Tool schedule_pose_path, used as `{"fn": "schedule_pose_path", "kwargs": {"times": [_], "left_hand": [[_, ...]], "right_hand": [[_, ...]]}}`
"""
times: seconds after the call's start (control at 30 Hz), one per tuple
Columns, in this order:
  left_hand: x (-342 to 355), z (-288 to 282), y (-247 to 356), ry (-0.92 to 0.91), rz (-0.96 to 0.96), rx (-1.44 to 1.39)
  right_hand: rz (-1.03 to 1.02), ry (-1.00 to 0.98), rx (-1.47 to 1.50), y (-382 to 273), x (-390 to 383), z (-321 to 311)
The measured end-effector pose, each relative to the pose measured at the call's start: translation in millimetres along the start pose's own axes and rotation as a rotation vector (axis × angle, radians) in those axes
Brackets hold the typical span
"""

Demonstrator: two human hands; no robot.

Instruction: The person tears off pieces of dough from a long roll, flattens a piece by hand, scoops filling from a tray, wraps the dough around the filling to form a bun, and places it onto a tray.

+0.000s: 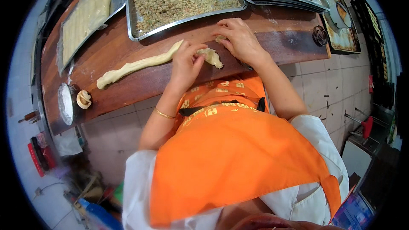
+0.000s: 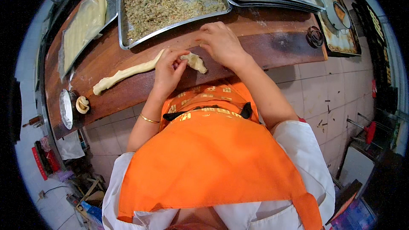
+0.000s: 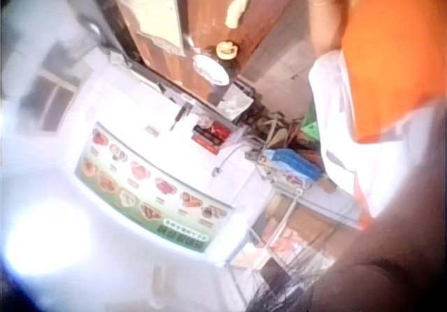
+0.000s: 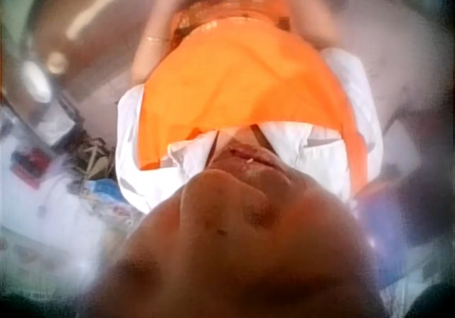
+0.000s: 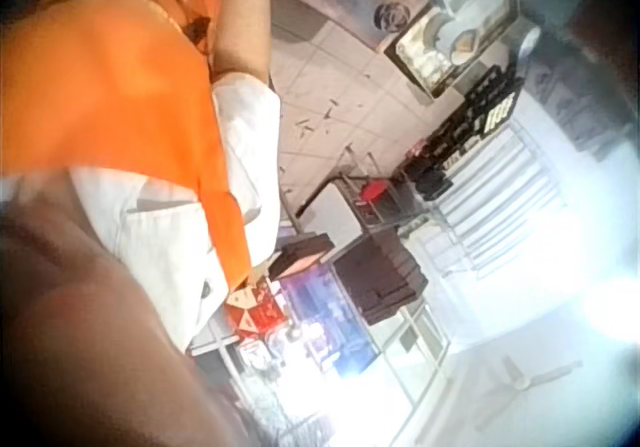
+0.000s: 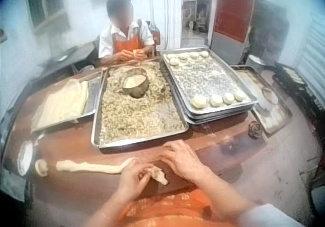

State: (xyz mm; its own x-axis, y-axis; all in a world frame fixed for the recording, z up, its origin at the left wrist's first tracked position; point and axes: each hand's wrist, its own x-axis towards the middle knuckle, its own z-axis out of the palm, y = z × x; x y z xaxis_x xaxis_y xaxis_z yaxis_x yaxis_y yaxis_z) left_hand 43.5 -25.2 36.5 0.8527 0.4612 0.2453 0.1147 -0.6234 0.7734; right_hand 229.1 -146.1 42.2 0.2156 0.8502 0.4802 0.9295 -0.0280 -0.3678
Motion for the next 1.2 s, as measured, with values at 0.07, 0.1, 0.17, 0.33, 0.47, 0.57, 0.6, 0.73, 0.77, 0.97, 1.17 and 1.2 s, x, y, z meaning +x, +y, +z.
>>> {"fn": "schedule_pose_path", "kwargs": {"times": [0.07,0.1,0.17,0.33,0.47,0.57,0.6,0.73,0.77,0.97,1.17,1.2], "left_hand": [[-2.4,11.4,-10.5,0.006,0.160,0.027],[-3.6,14.3,-13.0,0.018,0.181,0.055],[-8.5,15.9,-12.8,0.040,0.208,0.116],[-15.2,10.3,-11.1,0.106,0.095,0.077],[-10.7,1.0,-4.4,0.169,-0.128,-0.012],[21.1,3.3,-0.9,0.134,0.004,0.035],[37.7,8.0,5.2,0.093,0.084,0.027],[79.2,43.5,-3.6,-0.106,0.456,0.172],[84.0,49.2,-4.0,-0.136,0.622,0.315],[68.6,61.5,-2.5,-0.364,0.506,0.541],[85.4,71.7,1.6,-0.308,0.454,0.583],[83.5,72.0,1.0,-0.312,0.445,0.584]], "right_hand": [[0.039,-0.109,0.098,10.1,-11.6,10.0],[0.054,-0.161,0.146,15.6,-15.9,15.4],[0.118,-0.117,0.238,14.5,-17.5,18.8],[0.180,-0.125,0.523,-22.6,-5.2,9.3],[-0.018,-0.238,0.465,-21.1,-5.5,19.3],[0.036,0.067,0.477,-18.4,-2.5,7.2],[0.102,0.170,0.448,-15.5,0.8,-6.9],[0.236,0.372,0.420,-7.4,-6.3,-39.3],[0.232,0.390,0.389,-4.4,-10.9,-42.9],[0.411,0.466,0.437,11.6,-42.6,-47.2],[0.422,0.522,0.490,14.4,-28.1,-49.9],[0.392,0.517,0.477,13.9,-26.4,-48.4]]}}
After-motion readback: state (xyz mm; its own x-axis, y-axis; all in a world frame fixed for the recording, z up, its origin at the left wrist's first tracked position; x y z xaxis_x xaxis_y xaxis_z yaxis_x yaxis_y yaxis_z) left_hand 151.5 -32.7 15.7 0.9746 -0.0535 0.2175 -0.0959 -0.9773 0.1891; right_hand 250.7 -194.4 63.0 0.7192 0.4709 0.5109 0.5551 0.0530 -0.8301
